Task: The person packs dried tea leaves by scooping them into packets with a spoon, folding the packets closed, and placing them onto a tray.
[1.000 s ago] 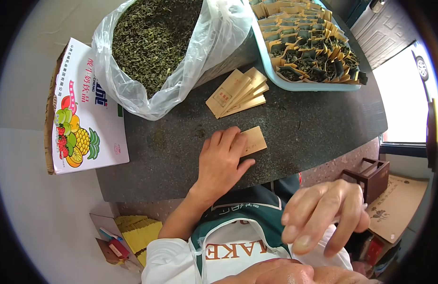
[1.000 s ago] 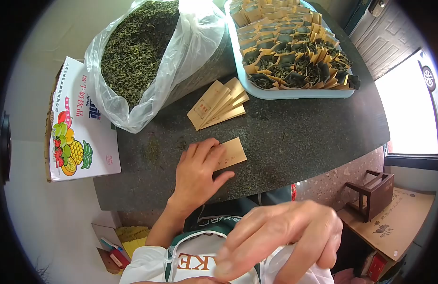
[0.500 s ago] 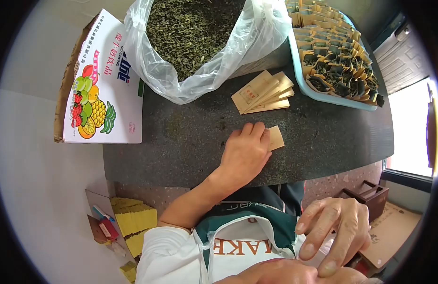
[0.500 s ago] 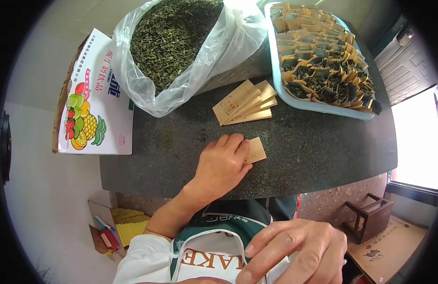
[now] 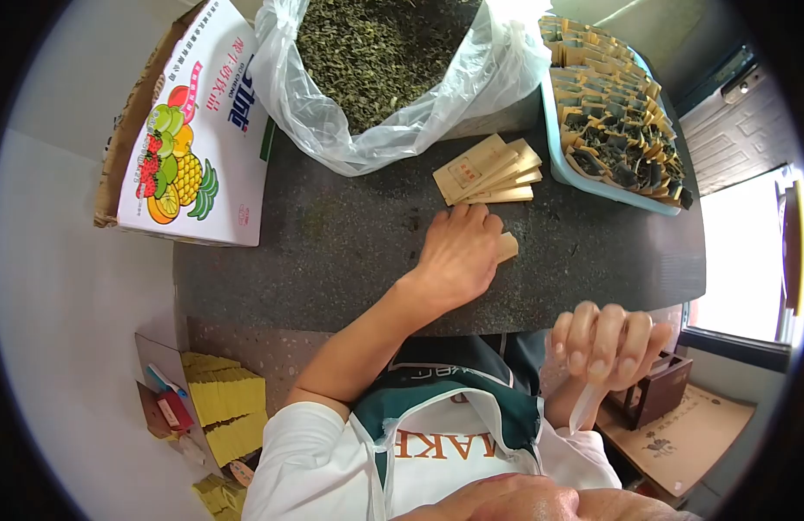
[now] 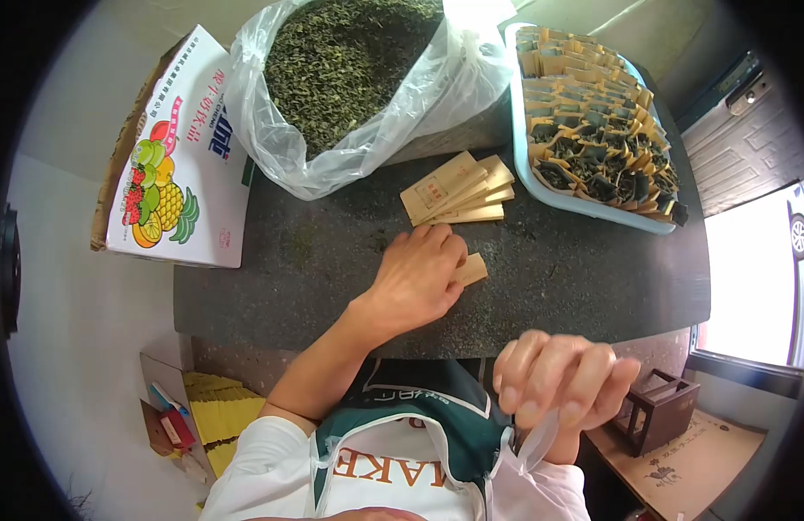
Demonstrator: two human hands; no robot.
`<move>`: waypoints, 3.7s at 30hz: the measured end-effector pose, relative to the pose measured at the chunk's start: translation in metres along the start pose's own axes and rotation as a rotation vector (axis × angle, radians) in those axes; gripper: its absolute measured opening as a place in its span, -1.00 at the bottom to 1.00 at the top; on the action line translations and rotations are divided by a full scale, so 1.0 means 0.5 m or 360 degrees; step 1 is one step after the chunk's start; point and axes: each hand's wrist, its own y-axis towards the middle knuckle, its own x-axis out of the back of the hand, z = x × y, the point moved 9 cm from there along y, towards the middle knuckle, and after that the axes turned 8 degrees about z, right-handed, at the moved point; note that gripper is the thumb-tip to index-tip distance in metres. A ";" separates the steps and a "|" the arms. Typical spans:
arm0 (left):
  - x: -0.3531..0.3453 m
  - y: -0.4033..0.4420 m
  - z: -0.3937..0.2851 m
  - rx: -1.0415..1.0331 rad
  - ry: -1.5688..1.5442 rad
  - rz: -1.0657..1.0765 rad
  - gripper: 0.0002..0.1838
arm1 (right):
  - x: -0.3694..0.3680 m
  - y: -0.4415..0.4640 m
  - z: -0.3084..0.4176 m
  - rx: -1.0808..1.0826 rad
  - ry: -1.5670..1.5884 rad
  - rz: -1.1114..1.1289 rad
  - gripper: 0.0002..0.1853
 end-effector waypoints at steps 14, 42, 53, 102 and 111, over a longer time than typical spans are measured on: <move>0.027 -0.023 0.016 0.0043 -0.0389 -0.0232 -0.80 | 0.104 -0.041 -0.004 -0.0181 -0.0513 -0.0659 -0.46; 0.163 -0.110 0.044 -0.0218 -0.0882 -0.0611 -0.79 | 0.077 -0.014 -0.011 -0.0440 -0.1068 -0.0613 -0.66; 0.193 -0.143 -0.016 -0.0378 -0.0083 -0.0771 -0.79 | 0.047 0.027 -0.048 -0.0891 -0.1534 -0.0545 -0.83; 0.211 -0.112 0.060 -0.0377 -0.1218 -0.0406 -0.42 | 0.050 0.124 -0.144 -0.0993 -0.1086 -0.0237 -0.82; 0.289 -0.065 0.111 -0.0231 -0.1121 -0.0654 -0.54 | 0.005 0.261 -0.139 -0.1016 -0.1781 0.0215 -0.85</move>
